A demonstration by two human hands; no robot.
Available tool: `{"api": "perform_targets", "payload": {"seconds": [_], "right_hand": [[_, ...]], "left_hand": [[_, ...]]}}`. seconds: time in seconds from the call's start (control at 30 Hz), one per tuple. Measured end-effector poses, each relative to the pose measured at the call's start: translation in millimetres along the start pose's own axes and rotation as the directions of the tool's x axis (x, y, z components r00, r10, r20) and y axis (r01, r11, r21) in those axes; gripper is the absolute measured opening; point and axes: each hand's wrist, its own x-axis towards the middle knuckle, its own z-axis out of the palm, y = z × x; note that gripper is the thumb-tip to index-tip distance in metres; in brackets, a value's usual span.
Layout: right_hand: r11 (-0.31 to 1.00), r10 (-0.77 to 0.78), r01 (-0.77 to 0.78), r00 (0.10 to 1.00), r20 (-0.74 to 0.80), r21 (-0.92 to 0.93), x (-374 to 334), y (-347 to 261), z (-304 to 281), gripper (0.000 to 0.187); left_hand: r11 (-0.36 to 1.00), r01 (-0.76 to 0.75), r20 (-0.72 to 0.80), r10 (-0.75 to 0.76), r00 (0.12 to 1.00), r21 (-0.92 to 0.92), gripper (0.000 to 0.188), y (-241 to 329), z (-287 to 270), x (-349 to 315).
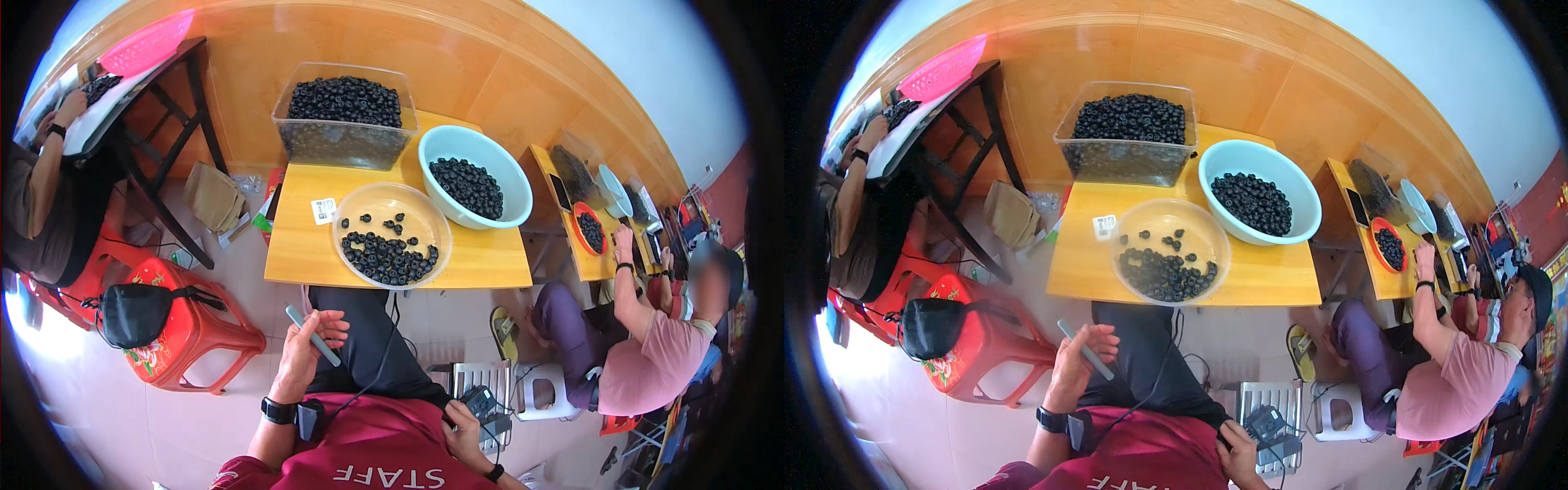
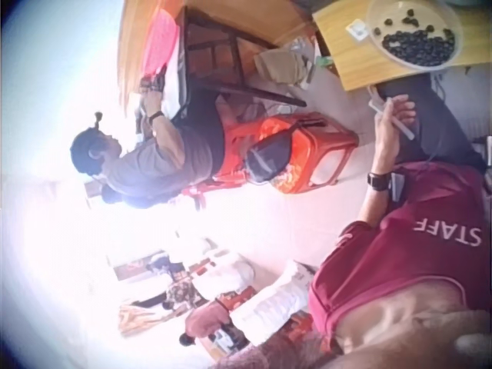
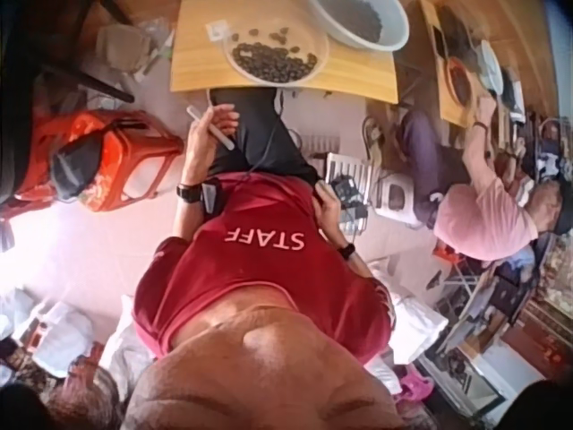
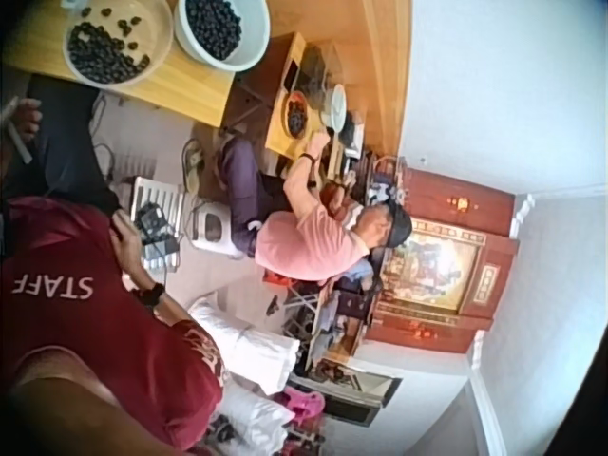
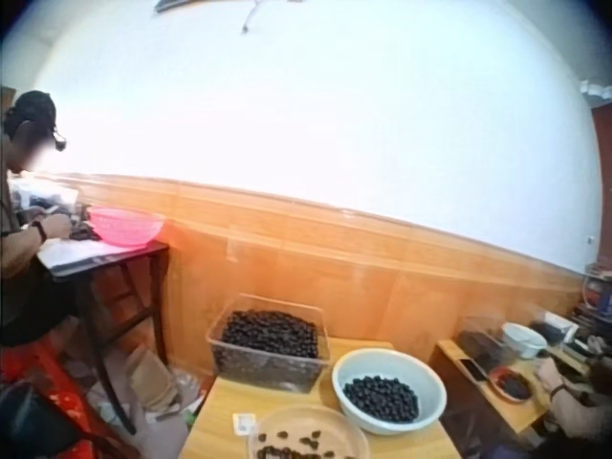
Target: Sorting and trimming small black round parts from a tray into a bowl using a hand tool.
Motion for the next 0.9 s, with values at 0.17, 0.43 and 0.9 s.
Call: {"api": "perform_targets", "payload": {"seconds": [0.17,0.43,0.9], "right_hand": [[0.988,-0.033,0.04,0.998,0.052,-0.146,3.9,-20.8,2.8,0.056],[0.927,-0.033,0.13,0.962,0.271,-0.351,14.8,-15.2,-3.7,0.016],[0.909,-0.155,0.219,0.967,0.2,-0.354,17.6,-11.3,-2.8,0.013]], "left_hand": [[1.0,-0.006,0.034,0.005,0.999,0.01,0.043,-2.3,1.9,1.6],[1.0,-0.006,0.017,0.006,1.0,0.024,0.043,-1.4,2.3,-2.1],[0.999,0.014,0.029,-0.015,0.999,0.031,0.043,-3.4,0.9,0.7]]}}
